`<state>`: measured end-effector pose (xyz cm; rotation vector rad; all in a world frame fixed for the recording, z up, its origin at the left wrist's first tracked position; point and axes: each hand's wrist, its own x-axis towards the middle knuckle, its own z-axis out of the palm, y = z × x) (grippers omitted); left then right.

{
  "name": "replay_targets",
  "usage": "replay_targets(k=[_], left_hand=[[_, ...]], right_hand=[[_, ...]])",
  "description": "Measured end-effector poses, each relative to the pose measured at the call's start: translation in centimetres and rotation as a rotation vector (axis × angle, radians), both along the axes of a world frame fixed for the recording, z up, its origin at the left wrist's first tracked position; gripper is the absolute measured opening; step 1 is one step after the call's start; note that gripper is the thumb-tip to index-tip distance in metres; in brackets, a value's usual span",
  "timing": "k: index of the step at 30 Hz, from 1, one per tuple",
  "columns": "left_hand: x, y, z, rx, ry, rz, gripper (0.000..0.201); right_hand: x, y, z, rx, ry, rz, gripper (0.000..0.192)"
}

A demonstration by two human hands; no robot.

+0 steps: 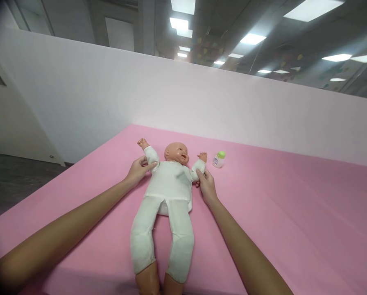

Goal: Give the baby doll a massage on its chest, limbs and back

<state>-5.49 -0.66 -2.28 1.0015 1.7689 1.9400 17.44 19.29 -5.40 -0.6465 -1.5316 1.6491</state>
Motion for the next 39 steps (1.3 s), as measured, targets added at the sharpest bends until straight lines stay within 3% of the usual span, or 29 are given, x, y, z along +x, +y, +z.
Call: replay_targets(k=[14, 19, 30, 39], left_hand=[[-0.36, 0.31, -0.60, -0.033, 0.111, -0.039, 0.029], [-0.24, 0.25, -0.44, -0.053, 0.092, -0.076, 0.037], [-0.84, 0.08, -0.59, -0.069, 0.055, -0.020, 0.042], [-0.22, 0.09, -0.08, 0.004, 0.105, -0.041, 0.026]], right_hand=[[0.02, -0.10, 0.16, -0.025, 0.000, -0.017, 0.043], [0.01, -0.09, 0.12, -0.024, 0.003, -0.020, 0.043], [-0.02, -0.20, 0.24, -0.026, 0.007, -0.018, 0.042], [0.01, -0.04, 0.21, -0.042, 0.010, -0.011, 0.034]])
